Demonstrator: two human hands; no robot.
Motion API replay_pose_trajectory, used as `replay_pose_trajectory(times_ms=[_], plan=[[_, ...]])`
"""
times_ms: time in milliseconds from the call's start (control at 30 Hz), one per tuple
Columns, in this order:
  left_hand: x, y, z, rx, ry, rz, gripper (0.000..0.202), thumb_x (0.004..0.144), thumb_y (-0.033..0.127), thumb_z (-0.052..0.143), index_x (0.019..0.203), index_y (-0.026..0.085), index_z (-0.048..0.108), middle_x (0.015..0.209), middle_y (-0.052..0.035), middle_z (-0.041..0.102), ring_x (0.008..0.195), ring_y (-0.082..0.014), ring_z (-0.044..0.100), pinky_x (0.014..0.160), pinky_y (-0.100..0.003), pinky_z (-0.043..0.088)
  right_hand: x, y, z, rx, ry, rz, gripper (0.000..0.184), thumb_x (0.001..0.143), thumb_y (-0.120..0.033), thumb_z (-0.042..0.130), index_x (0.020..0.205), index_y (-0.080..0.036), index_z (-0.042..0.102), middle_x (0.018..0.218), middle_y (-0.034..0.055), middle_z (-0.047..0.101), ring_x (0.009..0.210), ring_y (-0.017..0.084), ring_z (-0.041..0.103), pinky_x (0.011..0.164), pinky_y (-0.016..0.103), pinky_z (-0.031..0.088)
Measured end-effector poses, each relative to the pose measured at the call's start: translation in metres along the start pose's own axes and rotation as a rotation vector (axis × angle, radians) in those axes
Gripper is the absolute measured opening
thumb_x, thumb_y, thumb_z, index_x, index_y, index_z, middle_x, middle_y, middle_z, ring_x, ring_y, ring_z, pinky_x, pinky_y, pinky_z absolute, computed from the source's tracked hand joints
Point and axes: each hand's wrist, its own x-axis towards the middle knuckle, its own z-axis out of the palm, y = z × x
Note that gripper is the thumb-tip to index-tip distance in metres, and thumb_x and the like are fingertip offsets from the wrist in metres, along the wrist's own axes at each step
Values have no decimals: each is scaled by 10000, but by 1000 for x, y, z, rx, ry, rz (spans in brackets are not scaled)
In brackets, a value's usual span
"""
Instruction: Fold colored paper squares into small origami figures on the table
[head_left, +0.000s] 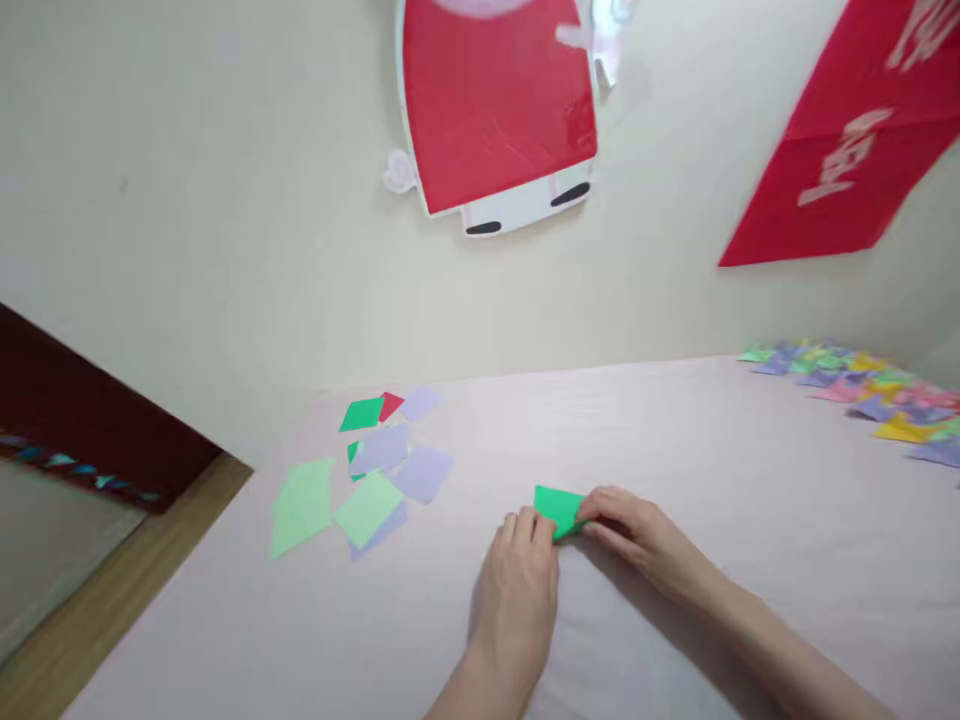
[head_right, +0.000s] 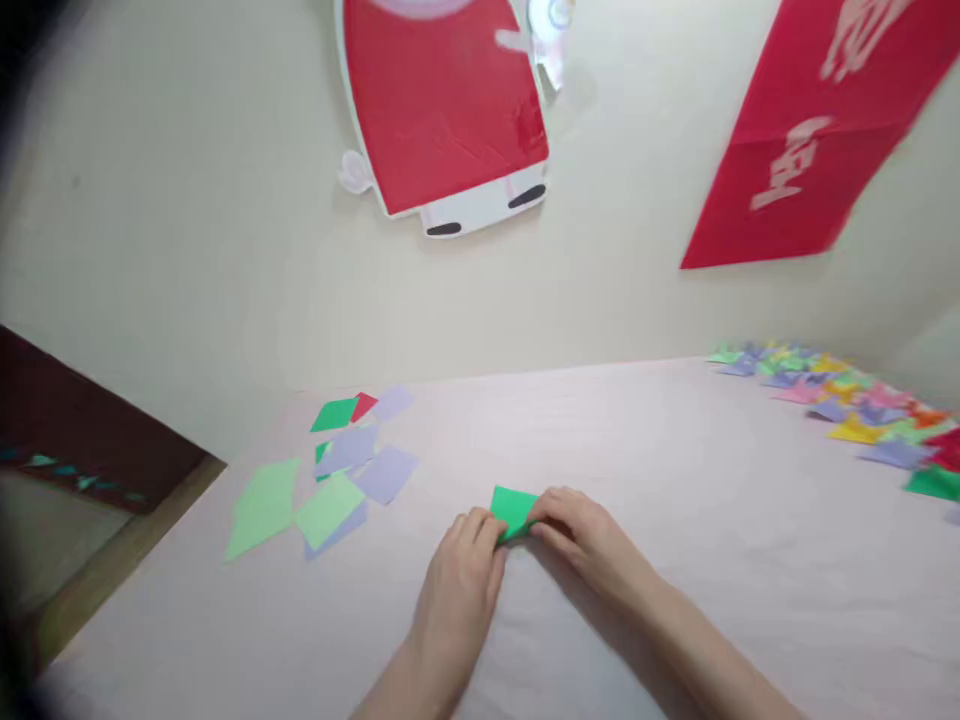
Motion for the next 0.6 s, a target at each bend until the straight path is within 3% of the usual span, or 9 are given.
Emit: replay_pose_trajectory(times_ms=[133, 267, 400, 600], plan=[[-13, -3, 0, -37, 36, -8, 354, 910, 31, 471, 1220, 194, 518, 1085, -55, 581, 1001, -243, 546, 907, -434, 484, 17, -8, 6, -19, 40, 40, 167, 905, -256, 512, 866, -220, 670, 833, 40, 662, 839, 206, 600, 784, 329, 458], [-17, -7, 4, -1, 93, 31, 574, 887, 16, 479, 1410, 223, 366, 1257, -81, 532, 1075, -246, 531, 940, -428, 480, 37, 0, 19, 14, 104, 117, 197, 860, -232, 535, 1036, -229, 622, 827, 8, 669, 762, 182, 623, 723, 304, 479], [-16, -10, 6, 58, 80, 57, 575, 872, 18, 489, 1388, 261, 417, 1309, -75, 506, 1021, -235, 547, 883, -401, 511, 46, 8, 31, -17, 161, 130, 167, 848, -224, 538, 1001, -232, 605, 850, 11, 670, 793, 186, 631, 744, 318, 485], [-15, -13, 9, 102, 95, 83, 530, 865, 16, 477, 1351, 228, 473, 1284, -77, 535, 1034, -244, 537, 894, -416, 509, 40, 8, 35, -97, 233, 105, 111, 856, -222, 545, 957, -221, 593, 861, 39, 636, 832, 213, 598, 777, 366, 481]])
